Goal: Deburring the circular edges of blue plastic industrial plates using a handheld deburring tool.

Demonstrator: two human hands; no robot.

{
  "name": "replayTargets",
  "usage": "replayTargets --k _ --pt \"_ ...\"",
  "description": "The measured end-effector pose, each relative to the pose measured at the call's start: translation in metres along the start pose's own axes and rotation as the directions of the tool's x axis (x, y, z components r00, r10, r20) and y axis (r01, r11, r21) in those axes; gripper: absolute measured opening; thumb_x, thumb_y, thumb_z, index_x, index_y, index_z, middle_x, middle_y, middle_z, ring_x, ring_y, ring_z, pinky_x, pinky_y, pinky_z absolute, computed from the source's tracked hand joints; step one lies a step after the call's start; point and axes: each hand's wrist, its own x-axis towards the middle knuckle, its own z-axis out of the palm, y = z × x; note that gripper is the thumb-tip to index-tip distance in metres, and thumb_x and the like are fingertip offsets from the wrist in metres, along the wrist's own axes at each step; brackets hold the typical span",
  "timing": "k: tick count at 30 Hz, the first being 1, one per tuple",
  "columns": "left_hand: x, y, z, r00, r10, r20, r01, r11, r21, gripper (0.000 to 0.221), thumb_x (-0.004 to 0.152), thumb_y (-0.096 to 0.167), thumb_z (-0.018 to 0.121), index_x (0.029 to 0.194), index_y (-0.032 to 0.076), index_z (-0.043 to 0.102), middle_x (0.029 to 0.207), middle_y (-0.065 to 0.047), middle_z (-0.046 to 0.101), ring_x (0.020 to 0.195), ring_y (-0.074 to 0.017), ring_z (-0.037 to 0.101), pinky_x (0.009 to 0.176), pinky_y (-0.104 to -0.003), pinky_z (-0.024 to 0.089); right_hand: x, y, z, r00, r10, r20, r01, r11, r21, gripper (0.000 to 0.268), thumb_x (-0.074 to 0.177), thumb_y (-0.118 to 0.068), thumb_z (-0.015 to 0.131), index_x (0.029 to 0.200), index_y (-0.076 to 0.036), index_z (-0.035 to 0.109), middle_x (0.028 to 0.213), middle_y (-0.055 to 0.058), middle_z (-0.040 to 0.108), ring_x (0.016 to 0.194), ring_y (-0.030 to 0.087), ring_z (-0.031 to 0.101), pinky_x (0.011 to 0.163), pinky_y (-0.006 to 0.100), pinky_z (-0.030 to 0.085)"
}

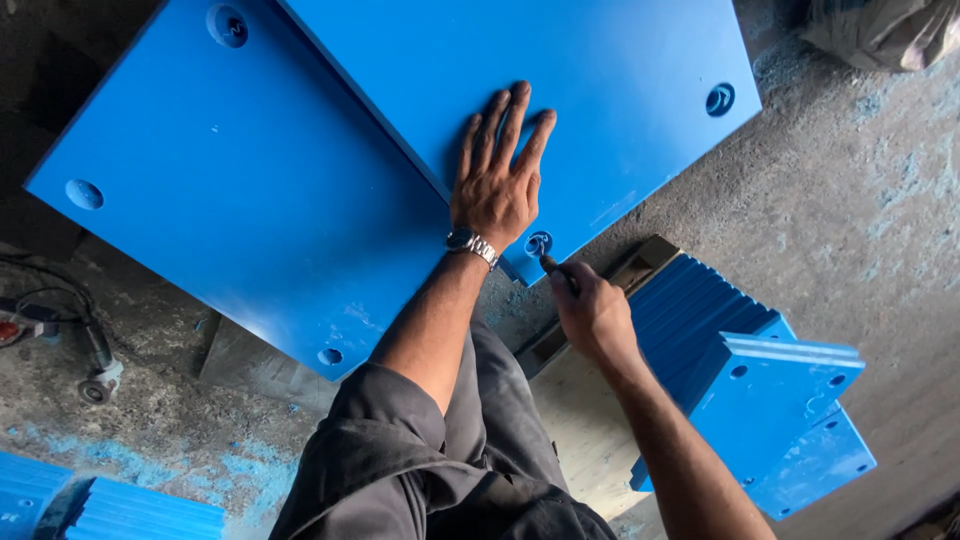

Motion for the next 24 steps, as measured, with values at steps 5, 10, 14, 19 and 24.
replayTargets --k 5,10,14,19,24 --pt "-0.001 0.003 0.001 0.999 -0.019 0.026 0.019 1.000 0.010 0.078 0.100 0.023 0.060 0.164 0.032 0.018 0.173 -0.004 0.007 0.160 -0.0281 0.017 0.131 -0.056 0.019 0.012 0.008 0.032 0.996 0.050 0.069 -0.057 0.993 0.105 0.038 0.104 -0.038 0.053 0.108 -0.004 0.070 0.069 0.011 0.062 0.060 0.020 0.058 0.057 0.039 0.048" --pt "0.003 0.002 -0.003 0.998 -0.028 0.053 0.026 0.999 0.046 0.075 0.102 0.023 0.059 0.165 0.031 0.018 0.174 -0.005 0.007 0.160 -0.0283 0.017 0.130 -0.056 0.020 0.016 -0.023 0.023 0.890 0.259 0.376 -0.450 0.631 0.632 0.041 0.106 -0.035 0.049 0.103 0.002 0.067 0.060 0.007 0.048 0.045 0.018 0.040 0.040 0.034 0.031" --pt "0.002 0.007 -0.009 0.991 -0.059 0.119 0.053 0.997 0.057 0.074 0.100 0.023 0.057 0.164 0.032 0.020 0.172 -0.006 0.010 0.159 -0.0282 0.019 0.129 -0.056 0.022 0.028 -0.007 0.026 0.803 0.138 0.580 -0.595 0.132 0.793 0.036 0.107 -0.029 0.043 0.109 0.003 0.060 0.066 0.001 0.049 0.044 0.007 0.036 0.038 0.023 0.027" --pt "0.005 0.012 -0.009 0.991 -0.081 0.109 0.068 0.991 0.117 0.072 0.103 0.024 0.056 0.165 0.032 0.021 0.174 -0.004 0.011 0.161 -0.0272 0.020 0.132 -0.054 0.021 0.038 0.014 0.018 0.789 -0.164 0.592 -0.607 -0.357 0.710 0.038 0.110 -0.026 0.036 0.114 0.008 0.055 0.070 0.000 0.049 0.044 0.004 0.037 0.035 0.019 0.030" --pt "0.015 0.018 -0.014 0.983 -0.106 0.153 0.099 0.994 0.053 0.069 0.101 0.024 0.054 0.163 0.032 0.024 0.172 -0.007 0.016 0.158 -0.0281 0.023 0.129 -0.055 0.020 0.025 0.038 0.000 0.807 -0.167 0.566 -0.543 -0.589 0.599 0.034 0.109 -0.025 0.033 0.110 0.002 0.052 0.072 0.002 0.050 0.045 0.008 0.039 0.037 0.021 0.033"
